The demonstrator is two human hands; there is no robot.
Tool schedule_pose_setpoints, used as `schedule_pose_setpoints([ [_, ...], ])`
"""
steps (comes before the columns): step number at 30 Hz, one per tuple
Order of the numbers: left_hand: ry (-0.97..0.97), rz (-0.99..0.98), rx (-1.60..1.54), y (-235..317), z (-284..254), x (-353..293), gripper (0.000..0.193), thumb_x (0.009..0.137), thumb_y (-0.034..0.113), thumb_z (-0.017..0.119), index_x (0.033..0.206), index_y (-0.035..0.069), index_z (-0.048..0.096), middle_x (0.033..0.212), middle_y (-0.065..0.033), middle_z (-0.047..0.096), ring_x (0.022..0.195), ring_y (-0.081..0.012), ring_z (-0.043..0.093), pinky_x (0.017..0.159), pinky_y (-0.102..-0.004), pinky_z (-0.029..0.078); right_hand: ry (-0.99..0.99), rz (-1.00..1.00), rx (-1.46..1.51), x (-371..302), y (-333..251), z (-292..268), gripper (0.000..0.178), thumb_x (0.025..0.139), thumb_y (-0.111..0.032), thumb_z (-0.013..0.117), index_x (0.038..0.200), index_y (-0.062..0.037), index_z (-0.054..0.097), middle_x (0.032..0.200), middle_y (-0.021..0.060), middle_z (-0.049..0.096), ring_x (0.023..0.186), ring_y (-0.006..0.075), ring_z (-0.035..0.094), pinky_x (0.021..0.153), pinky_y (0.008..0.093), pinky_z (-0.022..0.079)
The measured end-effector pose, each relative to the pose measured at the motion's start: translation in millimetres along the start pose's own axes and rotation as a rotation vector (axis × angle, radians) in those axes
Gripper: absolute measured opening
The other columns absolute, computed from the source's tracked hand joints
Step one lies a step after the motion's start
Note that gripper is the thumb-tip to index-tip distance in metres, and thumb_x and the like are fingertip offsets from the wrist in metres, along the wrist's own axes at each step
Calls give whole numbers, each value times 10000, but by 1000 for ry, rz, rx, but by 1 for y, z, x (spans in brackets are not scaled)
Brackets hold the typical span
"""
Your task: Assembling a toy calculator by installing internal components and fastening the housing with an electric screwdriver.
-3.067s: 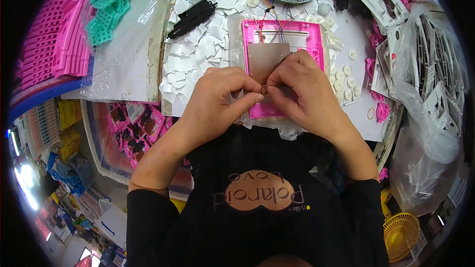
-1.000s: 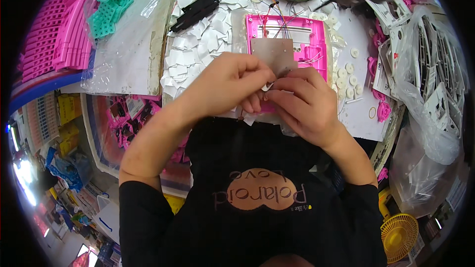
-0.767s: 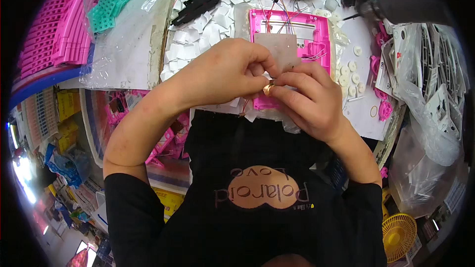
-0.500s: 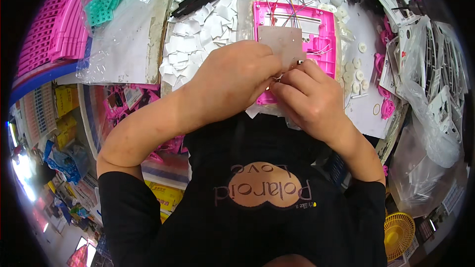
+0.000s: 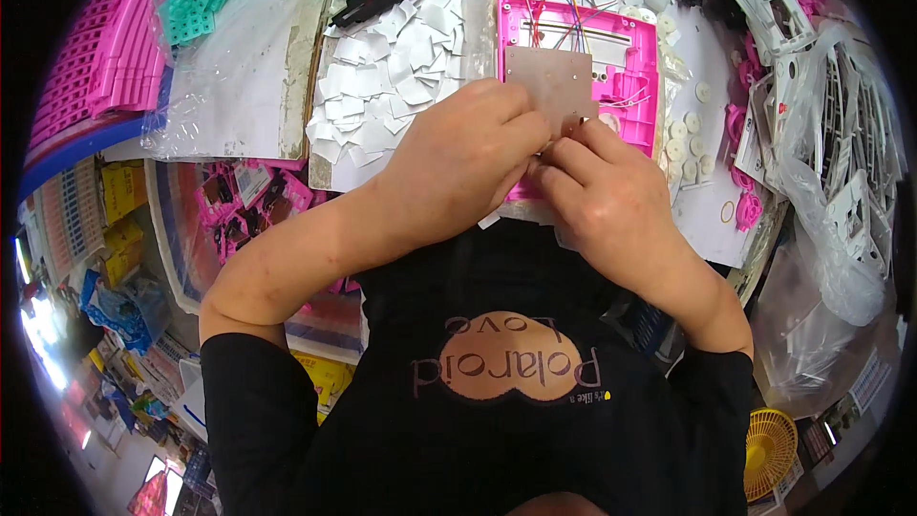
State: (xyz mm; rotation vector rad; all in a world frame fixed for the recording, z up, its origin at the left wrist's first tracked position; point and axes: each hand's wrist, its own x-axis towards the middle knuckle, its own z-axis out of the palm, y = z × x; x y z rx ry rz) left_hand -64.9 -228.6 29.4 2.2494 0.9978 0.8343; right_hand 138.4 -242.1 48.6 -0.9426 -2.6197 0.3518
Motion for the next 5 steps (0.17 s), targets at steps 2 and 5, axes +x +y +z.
schedule_pose_setpoints([
  [2,1,-94,-62,0,0,-1,154,788,35,740,885,38,620,901,-108,611,787,-283,606,686,-395,490,-33,-7,14,-4,0,-4,255,715,-90,654,950,-5,707,909,61,616,915,238,592,681,342,528],
  [5,-2,-255,-197,-6,-1,-1,133,837,71,740,909,42,632,926,-87,635,804,-239,620,707,-382,499,-101,-21,19,-11,3,-9,403,743,-79,664,1134,12,701,982,83,611,966,259,585,723,355,532],
])
